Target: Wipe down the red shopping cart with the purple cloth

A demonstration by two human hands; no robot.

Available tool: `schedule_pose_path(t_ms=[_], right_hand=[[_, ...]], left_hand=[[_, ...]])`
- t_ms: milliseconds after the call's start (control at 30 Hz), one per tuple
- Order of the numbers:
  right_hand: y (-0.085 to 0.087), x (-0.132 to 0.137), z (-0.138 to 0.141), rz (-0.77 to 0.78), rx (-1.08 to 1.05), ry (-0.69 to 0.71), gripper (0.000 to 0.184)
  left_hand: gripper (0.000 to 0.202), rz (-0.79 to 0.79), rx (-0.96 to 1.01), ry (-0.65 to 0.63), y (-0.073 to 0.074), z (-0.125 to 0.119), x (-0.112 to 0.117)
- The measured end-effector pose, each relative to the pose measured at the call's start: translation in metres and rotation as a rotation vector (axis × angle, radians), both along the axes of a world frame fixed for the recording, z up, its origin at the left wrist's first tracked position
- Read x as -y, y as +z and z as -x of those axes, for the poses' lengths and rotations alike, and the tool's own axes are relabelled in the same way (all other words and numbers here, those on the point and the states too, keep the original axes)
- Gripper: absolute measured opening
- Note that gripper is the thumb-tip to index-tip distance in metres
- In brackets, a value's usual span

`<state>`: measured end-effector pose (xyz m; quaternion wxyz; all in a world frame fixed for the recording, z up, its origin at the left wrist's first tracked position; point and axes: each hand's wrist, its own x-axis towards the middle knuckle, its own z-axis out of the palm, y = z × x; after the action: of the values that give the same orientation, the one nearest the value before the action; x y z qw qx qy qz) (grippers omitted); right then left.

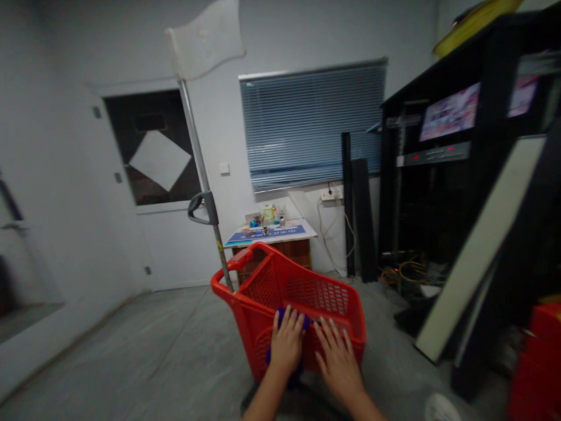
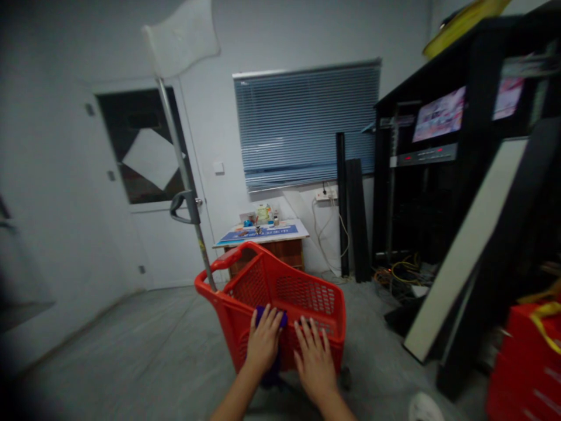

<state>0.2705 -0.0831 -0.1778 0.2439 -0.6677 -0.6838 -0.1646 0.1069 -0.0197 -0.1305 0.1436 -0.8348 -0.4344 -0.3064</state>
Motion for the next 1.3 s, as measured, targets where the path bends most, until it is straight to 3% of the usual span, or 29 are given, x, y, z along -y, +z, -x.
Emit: schedule_pose_path(t_ms=[167,367,500,567,767,900,1067,1300], right_hand=[[0.006,-0.002,0.006,-0.009,0.010,0.048,0.066],[0.012,-0.009,0.020,0.064,-0.007,0.085,0.065],[0.011,-0.009,0.023,0.062,-0.014,0.076,0.065],[0.010,-0.010,0.023,0.057,-0.018,0.072,0.066],[0.008,-0.011,0.025,0.040,-0.030,0.043,0.066],[0.010,-0.009,0.027,0.026,-0.030,0.051,0.068],[0.017,-0.006,0.029,0.059,-0.041,0.055,0.068],[0.022,-0.003,0.028,0.075,-0.036,0.061,0.063]], left_hand=[[0.038,-0.028,0.024,0.110,0.010,0.015,-0.002],[0.037,-0.015,-0.069,0.021,0.018,0.029,-0.008],[0.036,-0.045,0.043,0.150,0.020,0.038,-0.011],[0.036,-0.046,0.049,0.156,0.019,0.037,-0.009],[0.036,0.007,-0.052,-0.007,0.023,0.034,-0.008],[0.036,0.011,0.002,0.098,0.022,0.031,-0.009],[0.038,0.032,0.004,0.083,0.012,0.012,0.001],[0.039,0.047,0.064,0.170,0.025,0.012,0.005]])
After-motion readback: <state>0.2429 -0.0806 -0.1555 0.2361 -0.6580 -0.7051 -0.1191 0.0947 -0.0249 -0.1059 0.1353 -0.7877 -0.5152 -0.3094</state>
